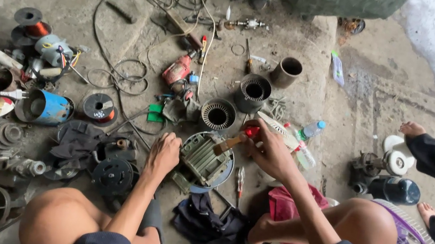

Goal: Cleaning the exterior housing and cooling fins of an electric motor using a brush and a screwdriver to remove dirt.

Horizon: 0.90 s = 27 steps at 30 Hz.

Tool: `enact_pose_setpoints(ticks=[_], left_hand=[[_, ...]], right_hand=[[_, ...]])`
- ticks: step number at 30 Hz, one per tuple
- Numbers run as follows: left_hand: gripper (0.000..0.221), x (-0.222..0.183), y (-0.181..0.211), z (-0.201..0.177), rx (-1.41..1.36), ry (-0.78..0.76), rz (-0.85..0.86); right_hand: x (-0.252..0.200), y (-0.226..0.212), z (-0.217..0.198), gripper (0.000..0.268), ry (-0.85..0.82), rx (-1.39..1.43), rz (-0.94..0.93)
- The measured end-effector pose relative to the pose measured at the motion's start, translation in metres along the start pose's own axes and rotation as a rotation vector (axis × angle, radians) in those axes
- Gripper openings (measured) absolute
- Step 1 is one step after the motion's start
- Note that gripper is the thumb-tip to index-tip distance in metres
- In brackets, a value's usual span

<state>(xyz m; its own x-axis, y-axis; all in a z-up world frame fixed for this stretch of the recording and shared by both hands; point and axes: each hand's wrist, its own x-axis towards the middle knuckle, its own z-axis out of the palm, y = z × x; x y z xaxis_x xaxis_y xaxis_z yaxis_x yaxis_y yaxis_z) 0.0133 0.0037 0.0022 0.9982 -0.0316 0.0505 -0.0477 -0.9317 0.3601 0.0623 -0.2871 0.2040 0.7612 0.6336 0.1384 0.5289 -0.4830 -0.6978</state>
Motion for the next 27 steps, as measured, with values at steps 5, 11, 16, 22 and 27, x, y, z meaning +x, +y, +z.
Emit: enact_pose_setpoints(ticks=[5,11,16,22,27], left_hand=[[0.01,-0.003,0.0,0.004,0.105,0.02,0.005],[0.009,-0.003,-0.004,0.005,0.17,0.049,0.001],[0.009,-0.006,-0.001,0.001,0.158,0.035,-0.005],[0.046,-0.014,0.066,-0.081,-0.09,-0.043,0.053],[0.038,-0.004,0.05,-0.075,-0.17,-0.008,0.041]], right_hand=[[-0.003,0.015,0.024,0.035,-0.112,-0.091,-0.036],[-0.003,-0.003,0.005,0.035,-0.09,-0.202,0.045],[-0.003,-0.015,0.002,0.034,-0.096,-0.169,0.041],[-0.007,-0.002,-0.016,0.036,-0.08,-0.121,0.045],[-0.013,-0.013,-0.024,0.036,-0.138,-0.019,-0.005]])
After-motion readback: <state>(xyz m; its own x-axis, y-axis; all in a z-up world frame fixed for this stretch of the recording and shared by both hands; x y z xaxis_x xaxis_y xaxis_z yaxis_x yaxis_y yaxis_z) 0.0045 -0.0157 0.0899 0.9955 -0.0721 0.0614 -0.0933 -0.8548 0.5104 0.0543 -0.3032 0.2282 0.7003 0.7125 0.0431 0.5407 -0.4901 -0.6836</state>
